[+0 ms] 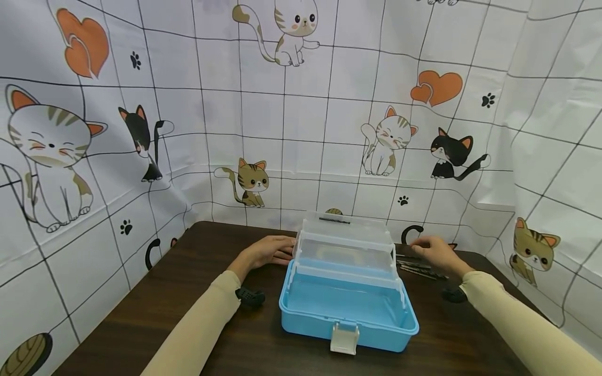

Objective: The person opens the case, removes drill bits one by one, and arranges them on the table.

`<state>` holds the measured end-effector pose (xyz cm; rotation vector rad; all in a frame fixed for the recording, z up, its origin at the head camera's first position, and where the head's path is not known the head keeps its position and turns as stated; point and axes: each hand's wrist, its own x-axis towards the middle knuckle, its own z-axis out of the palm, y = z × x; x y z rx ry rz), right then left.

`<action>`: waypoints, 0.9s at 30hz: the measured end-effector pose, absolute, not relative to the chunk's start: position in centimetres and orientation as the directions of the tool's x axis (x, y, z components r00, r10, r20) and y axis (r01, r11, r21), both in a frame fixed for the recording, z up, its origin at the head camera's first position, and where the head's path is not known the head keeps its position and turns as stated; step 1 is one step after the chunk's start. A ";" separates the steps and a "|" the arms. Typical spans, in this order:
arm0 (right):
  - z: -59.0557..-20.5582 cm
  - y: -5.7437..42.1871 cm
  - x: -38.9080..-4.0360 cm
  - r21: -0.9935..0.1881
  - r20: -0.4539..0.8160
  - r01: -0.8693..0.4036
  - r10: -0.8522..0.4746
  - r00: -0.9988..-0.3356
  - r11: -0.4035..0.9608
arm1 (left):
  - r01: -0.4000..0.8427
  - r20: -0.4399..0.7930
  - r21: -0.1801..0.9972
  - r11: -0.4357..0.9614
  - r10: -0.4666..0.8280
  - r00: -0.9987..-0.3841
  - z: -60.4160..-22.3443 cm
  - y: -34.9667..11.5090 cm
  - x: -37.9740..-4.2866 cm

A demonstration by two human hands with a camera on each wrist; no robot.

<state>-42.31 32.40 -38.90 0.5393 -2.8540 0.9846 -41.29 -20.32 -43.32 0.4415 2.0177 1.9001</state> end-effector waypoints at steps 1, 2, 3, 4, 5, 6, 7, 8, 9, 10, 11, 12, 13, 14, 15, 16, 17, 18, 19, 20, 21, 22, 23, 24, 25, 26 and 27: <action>-38.6 32.0 -42.3 -0.584 0.190 -0.359 -0.307 -0.933 0.728 | -0.003 -0.029 0.998 0.060 0.444 -0.896 -43.3 -20.3 -41.3; -38.3 31.6 -42.3 -0.570 0.210 -0.380 -0.318 -0.925 0.728 | -0.002 -0.029 0.998 0.062 0.445 -0.895 -43.4 -20.2 -41.4; -37.8 31.0 -42.2 -0.553 0.231 -0.402 -0.329 -0.916 0.730 | -0.001 -0.029 0.998 0.062 0.444 -0.896 -43.4 -20.2 -41.4; -37.2 30.4 -42.2 -0.527 0.249 -0.421 -0.339 -0.907 0.738 | 0.000 -0.027 0.998 0.061 0.446 -0.895 -43.4 -20.2 -41.5; -36.7 29.7 -42.1 -0.508 0.263 -0.434 -0.347 -0.901 0.744 | -0.002 -0.029 0.998 0.061 0.446 -0.894 -43.4 -20.2 -41.6; -36.1 29.0 -42.1 -0.486 0.284 -0.457 -0.360 -0.889 0.745 | -0.005 -0.032 0.998 0.062 0.445 -0.895 -43.4 -20.2 -41.7; -35.5 28.3 -42.1 -0.472 0.302 -0.478 -0.373 -0.877 0.741 | -0.004 -0.032 0.998 0.063 0.444 -0.895 -43.4 -20.2 -41.7; -35.0 27.7 -42.0 -0.464 0.317 -0.496 -0.385 -0.866 0.734 | -0.005 -0.033 0.998 0.065 0.442 -0.896 -43.4 -20.2 -41.8; -34.5 27.0 -41.9 -0.455 0.331 -0.512 -0.395 -0.857 0.729 | -0.004 -0.033 0.998 0.066 0.440 -0.897 -43.5 -20.2 -41.8; -34.1 26.5 -41.8 -0.442 0.348 -0.529 -0.405 -0.845 0.725 | -0.002 -0.031 0.998 0.068 0.439 -0.898 -43.6 -20.2 -41.8; -33.8 25.9 -41.8 -0.437 0.363 -0.542 -0.410 -0.836 0.718 | -0.005 -0.034 0.998 0.067 0.438 -0.898 -43.7 -20.2 -41.8; -33.5 25.4 -41.8 -0.432 0.376 -0.557 -0.420 -0.826 0.709 | -0.006 -0.034 0.998 0.066 0.438 -0.898 -43.8 -20.1 -41.7; -33.2 24.9 -41.8 -0.426 0.389 -0.569 -0.426 -0.817 0.703 | -0.005 -0.034 0.998 0.065 0.440 -0.897 -43.7 -20.1 -41.7; -32.9 24.4 -41.8 -0.417 0.398 -0.581 -0.435 -0.808 0.699 | -0.006 -0.034 0.998 0.066 0.442 -0.896 -43.7 -20.1 -41.6; -32.7 23.9 -41.9 -0.411 0.404 -0.591 -0.443 -0.801 0.694 | -0.009 -0.037 0.998 0.065 0.444 -0.895 -43.7 -20.1 -41.5; -32.5 23.5 -41.9 -0.406 0.407 -0.601 -0.453 -0.793 0.688 | -0.010 -0.039 0.998 0.066 0.446 -0.894 -43.7 -20.1 -41.4; -32.3 23.0 -41.9 -0.399 0.408 -0.611 -0.464 -0.786 0.684 | -0.011 -0.040 0.998 0.067 0.448 -0.893 -43.7 -20.1 -41.3; -32.1 22.6 -42.0 -0.388 0.409 -0.623 -0.479 -0.777 0.680 | -0.007 -0.037 0.998 0.068 0.449 -0.893 -43.7 -20.1 -41.3; -31.9 22.1 -42.0 -0.378 0.410 -0.633 -0.490 -0.769 0.676 | -0.002 -0.034 0.998 0.070 0.449 -0.893 -43.6 -20.0 -41.2; -31.7 21.7 -42.0 -0.363 0.411 -0.642 -0.503 -0.760 0.675 | 0.001 -0.031 0.998 0.070 0.448 -0.893 -43.6 -20.0 -41.1; -31.4 21.2 -42.0 -0.353 0.410 -0.649 -0.512 -0.755 0.674 | 0.004 -0.027 0.998 0.069 0.446 -0.894 -43.5 -20.1 -41.1; -31.2 20.8 -42.0 -0.344 0.407 -0.653 -0.519 -0.752 0.675 | 0.006 -0.025 0.998 0.067 0.445 -0.895 -43.5 -20.1 -41.2; -30.9 20.3 -42.0 -0.336 0.402 -0.655 -0.526 -0.750 0.677 | 0.006 -0.024 0.998 0.066 0.443 -0.896 -43.5 -20.1 -41.2; -30.7 19.9 -42.0 -0.329 0.392 -0.657 -0.535 -0.748 0.678 | 0.003 -0.025 0.998 0.063 0.440 -0.898 -43.5 -20.1 -41.3; -30.5 19.5 -42.0 -0.330 0.374 -0.658 -0.547 -0.749 0.677 | -0.001 -0.028 0.998 0.062 0.439 -0.898 -43.5 -20.1 -41.3; -30.4 19.1 -42.0 -0.334 0.351 -0.662 -0.563 -0.748 0.671 | -0.005 -0.032 0.998 0.062 0.437 -0.899 -43.5 -20.1 -41.4; -30.3 18.6 -42.1 -0.343 0.324 -0.669 -0.585 -0.744 0.660 | -0.009 -0.036 0.998 0.062 0.435 -0.900 -43.6 -20.2 -41.5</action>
